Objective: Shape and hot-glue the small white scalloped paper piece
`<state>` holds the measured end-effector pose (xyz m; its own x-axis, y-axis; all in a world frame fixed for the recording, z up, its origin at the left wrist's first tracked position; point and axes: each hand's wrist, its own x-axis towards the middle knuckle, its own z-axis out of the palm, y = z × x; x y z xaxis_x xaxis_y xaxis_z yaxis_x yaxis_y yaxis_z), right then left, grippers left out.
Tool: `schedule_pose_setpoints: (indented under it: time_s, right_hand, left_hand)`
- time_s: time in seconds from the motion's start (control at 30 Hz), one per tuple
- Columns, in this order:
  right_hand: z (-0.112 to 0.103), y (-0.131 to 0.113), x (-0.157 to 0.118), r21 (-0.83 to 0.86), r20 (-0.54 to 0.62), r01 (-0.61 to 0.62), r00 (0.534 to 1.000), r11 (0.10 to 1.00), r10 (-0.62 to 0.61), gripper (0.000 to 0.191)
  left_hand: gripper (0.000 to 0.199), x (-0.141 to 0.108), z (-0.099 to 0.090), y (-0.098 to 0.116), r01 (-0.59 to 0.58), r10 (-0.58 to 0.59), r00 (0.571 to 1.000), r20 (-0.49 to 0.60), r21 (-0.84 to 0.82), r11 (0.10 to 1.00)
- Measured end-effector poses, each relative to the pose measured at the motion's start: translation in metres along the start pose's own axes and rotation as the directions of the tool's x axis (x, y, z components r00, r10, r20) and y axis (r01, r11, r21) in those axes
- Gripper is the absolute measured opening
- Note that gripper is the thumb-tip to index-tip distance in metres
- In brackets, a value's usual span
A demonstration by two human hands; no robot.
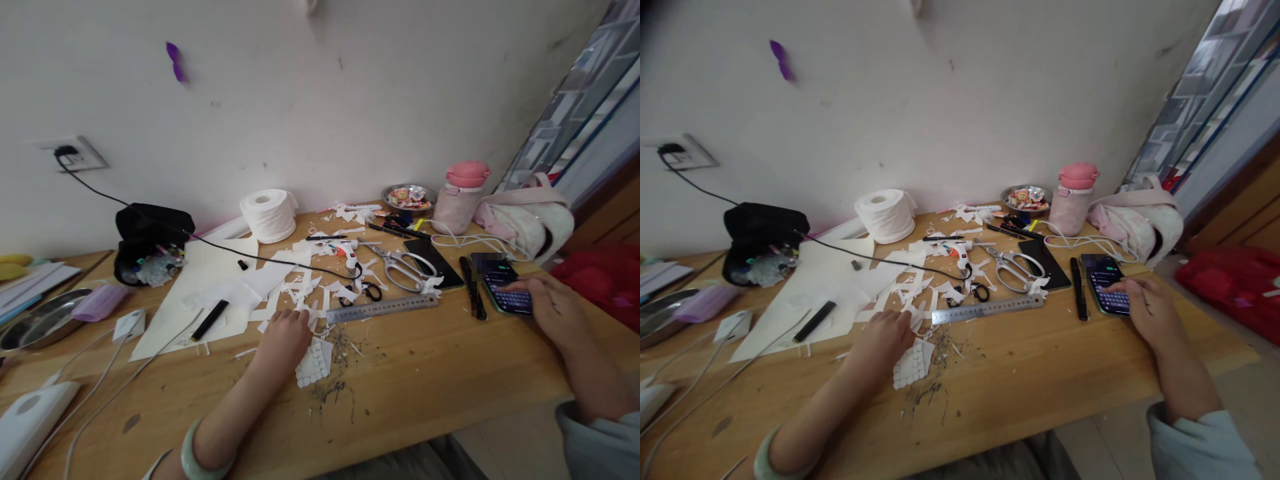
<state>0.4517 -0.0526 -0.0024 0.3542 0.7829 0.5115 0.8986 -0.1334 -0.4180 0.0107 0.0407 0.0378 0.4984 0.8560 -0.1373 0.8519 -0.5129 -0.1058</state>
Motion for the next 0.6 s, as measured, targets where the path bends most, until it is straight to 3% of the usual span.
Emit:
schedule_pose_setpoints:
  time_s: [0.6]
  right_hand:
    - [0.0011,-0.0002,0.0017,-0.033,-0.004,0.111,0.994,0.993,-0.112,0.063]
  left_hand:
    - [0.022,-0.0017,-0.0004,0.0001,0.004,-0.004,1.0,-0.002,0.0,1.0]
